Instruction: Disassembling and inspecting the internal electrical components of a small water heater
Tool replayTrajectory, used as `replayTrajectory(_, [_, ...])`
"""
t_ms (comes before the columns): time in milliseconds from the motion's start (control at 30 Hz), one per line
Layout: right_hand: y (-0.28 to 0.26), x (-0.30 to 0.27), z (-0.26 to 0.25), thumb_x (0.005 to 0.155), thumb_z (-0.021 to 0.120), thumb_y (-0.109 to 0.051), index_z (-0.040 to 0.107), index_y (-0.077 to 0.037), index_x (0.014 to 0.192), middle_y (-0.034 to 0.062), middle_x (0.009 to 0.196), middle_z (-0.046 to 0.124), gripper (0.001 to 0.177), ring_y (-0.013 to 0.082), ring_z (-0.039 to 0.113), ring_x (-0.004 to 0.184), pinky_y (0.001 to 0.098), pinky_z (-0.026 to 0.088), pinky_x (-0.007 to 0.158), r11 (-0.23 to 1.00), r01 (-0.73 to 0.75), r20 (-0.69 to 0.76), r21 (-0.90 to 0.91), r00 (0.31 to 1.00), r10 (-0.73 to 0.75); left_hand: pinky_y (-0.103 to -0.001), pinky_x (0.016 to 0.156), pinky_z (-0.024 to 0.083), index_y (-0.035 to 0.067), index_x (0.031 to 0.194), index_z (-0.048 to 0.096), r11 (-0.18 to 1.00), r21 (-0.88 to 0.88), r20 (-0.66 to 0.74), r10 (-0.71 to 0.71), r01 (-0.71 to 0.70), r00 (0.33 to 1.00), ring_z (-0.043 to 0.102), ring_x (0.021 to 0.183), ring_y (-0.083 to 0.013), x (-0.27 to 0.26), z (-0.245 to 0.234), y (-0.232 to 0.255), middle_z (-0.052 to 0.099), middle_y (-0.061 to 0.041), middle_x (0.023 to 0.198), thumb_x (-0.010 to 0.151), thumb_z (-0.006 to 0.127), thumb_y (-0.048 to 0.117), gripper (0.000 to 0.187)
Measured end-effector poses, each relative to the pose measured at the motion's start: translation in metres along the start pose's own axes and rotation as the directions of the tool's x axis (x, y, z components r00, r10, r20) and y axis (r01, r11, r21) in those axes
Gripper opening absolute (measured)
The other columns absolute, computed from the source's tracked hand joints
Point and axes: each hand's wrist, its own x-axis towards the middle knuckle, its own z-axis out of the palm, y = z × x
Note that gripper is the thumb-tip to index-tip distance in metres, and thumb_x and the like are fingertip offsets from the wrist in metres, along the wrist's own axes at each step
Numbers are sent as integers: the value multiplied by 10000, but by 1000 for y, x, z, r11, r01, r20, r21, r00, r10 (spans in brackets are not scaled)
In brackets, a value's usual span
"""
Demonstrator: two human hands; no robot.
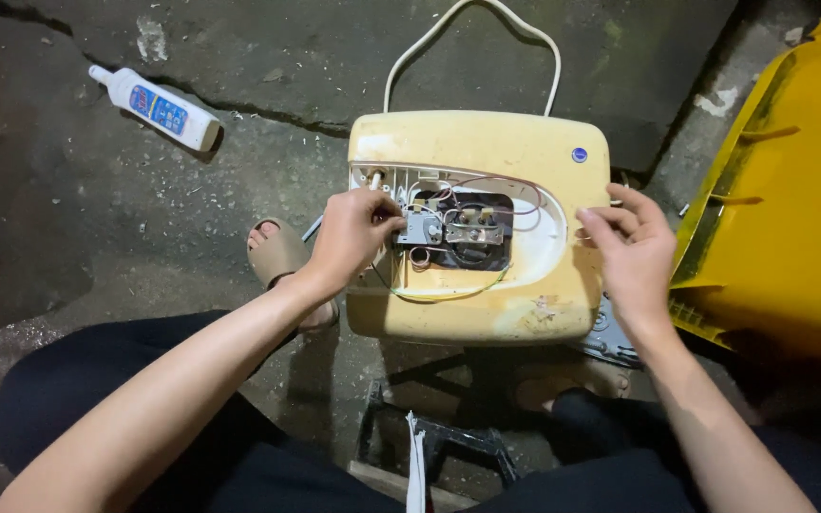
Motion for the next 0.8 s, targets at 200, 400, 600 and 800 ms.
replayTrajectory(200, [16, 3, -33, 1015, 763, -89, 531, 9, 1410, 110, 1036, 709, 468, 131, 695, 819, 256, 626, 769, 1000, 4, -64, -19, 998, -5, -349, 822, 593, 248, 902, 806, 991, -108, -58, -80, 73, 995, 759, 875, -233, -3, 5, -4, 789, 3, 830, 767, 867, 251, 148])
replayTrajectory(400, [23, 6, -84, 1024, 675, -59, 526, 0, 1382, 52, 993, 674, 393, 109, 646, 792, 208, 582, 760, 999, -21, -170, 47, 985, 29, -258, 626, 569, 16, 957, 745, 985, -174, -82, -19, 5, 996, 685, 653, -119, -5, -4, 5, 769, -61, 820, 822, 829, 81, 171])
replayTrajectory(600, [71, -2, -147, 1020, 695, -97, 531, -22, 1348, 52, 998, 729, 374, 81, 675, 760, 165, 558, 713, 995, -57, -324, 86, 942, 82, -233, 613, 538, 20, 990, 662, 931, -313, 30, -187, 187, 982, 697, 699, -113, 5, -3, -11, 698, -48, 765, 854, 835, 27, 220])
replayTrajectory(800, [163, -21, -198, 1070, 760, -168, 484, 55, 1394, 147, 998, 733, 480, 186, 752, 772, 302, 668, 710, 994, -105, -419, -30, 904, 83, -400, 726, 566, 15, 1112, 700, 999, -22, -58, 39, -41, 998, 745, 809, -320, -6, 3, -10, 748, -150, 889, 849, 936, 164, 384])
